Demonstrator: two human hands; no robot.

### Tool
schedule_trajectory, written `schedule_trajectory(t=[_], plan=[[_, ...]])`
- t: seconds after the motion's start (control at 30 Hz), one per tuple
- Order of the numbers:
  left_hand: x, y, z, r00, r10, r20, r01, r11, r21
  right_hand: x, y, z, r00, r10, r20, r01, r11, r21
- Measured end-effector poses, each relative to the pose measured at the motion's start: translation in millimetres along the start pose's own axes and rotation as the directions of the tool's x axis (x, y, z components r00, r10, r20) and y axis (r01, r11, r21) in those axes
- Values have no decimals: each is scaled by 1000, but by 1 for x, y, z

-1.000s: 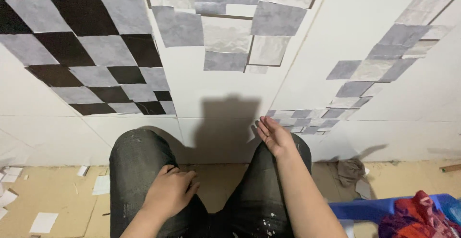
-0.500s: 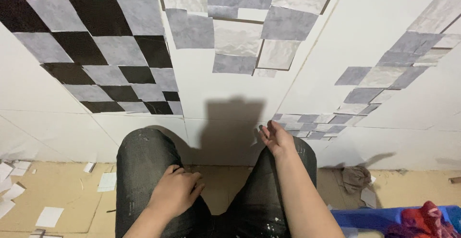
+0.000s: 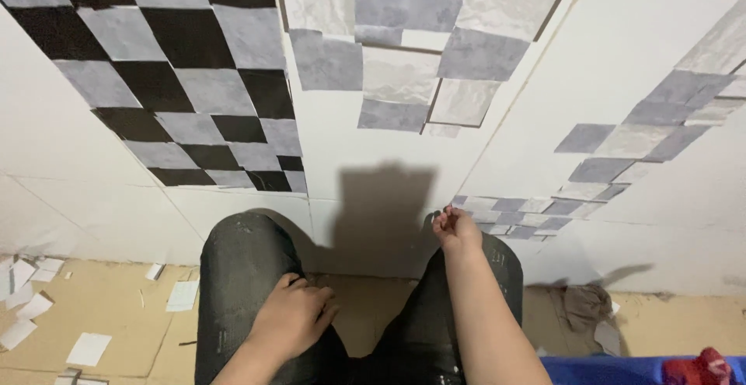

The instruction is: Applying small square vinyl stickers to a wall to create a decorative pattern

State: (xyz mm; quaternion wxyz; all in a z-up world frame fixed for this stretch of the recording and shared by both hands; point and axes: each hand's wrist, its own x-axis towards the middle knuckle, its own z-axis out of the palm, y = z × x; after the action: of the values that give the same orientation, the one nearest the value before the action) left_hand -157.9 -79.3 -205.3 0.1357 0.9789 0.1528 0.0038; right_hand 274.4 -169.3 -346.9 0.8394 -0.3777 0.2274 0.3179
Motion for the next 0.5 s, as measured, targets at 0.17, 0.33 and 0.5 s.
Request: schedule_trajectory(t=[0.17,0.33,0.5], plan=[[0,0,6,998,1,-65,0,1000,14,-17,-6,8,998,56,-11,-55,998,43],[1,0,7,997,16,-72,-11,997,75,14,2,-8,998,57,-35,-57,998,19],[-1,1,6,997,6,-77,-3,999,32,-199,11,41,991,-71,116,36,960,278]])
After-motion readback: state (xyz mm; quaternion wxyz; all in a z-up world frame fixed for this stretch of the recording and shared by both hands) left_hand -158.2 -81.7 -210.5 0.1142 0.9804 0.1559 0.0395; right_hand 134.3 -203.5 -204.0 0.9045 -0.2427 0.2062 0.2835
